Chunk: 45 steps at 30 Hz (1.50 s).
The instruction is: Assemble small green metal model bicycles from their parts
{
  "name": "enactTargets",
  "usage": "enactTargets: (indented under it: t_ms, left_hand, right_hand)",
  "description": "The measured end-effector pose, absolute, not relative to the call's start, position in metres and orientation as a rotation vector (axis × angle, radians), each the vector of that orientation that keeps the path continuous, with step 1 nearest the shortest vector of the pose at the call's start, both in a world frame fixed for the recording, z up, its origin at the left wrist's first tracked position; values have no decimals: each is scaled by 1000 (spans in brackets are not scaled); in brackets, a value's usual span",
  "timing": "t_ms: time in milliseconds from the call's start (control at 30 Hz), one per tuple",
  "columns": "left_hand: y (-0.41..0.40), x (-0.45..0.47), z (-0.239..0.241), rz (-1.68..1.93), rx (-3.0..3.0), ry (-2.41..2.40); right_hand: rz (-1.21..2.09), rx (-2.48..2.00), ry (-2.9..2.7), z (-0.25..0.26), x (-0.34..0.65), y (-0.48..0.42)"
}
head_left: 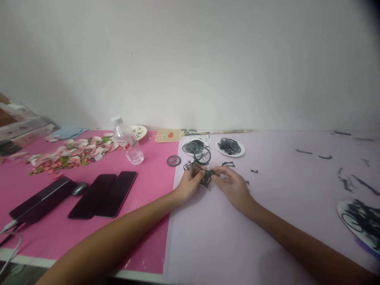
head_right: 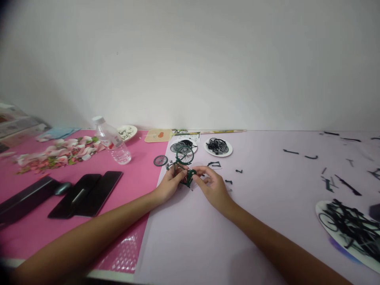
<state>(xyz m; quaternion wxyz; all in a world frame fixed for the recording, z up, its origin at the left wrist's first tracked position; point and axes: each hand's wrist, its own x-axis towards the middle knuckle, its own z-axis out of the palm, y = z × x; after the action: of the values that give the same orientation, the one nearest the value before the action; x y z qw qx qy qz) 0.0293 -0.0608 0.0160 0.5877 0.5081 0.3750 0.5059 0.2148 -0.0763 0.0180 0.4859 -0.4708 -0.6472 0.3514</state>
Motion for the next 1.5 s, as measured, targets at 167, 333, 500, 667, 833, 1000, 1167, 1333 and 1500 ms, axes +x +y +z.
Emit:
enactTargets:
  t_ms: [167,333,500,667,833,1000,1167,1333,1500]
  left_hand:
    - [-61,30,15,1172,1204,867]
    - [-63,30,16,1161,1216,860]
    - [-64,30,17,1141,1281,835]
    - [-63,29,15,1132,1287,832]
    - [-63,28,14,1140,1289,812]
    - [-64,28,14,1145,1304,818]
    - [-65,27,12,1127,1329,817]
    - [-65,27,12,1124,1332,821]
    - [-67,28,15,1115,1332,861]
  right_hand:
    - [702,-1134,-1670,16,216,-75]
    - [648,-1093,-1735,15,217,-74]
    - [636,-1073,-1770,18,216,-75]
    - [654,-1062,-1793,19,217,-76]
    - [689,-1063,-1784,19,217,-77]
    - [681,-1077,-1782,22,216,-78]
    - [713,-1058,-1782,23,216,-78]
    - [718,-1062,-1777,23,217,-77]
    - [706,-1081,-1766,24,217,-76]
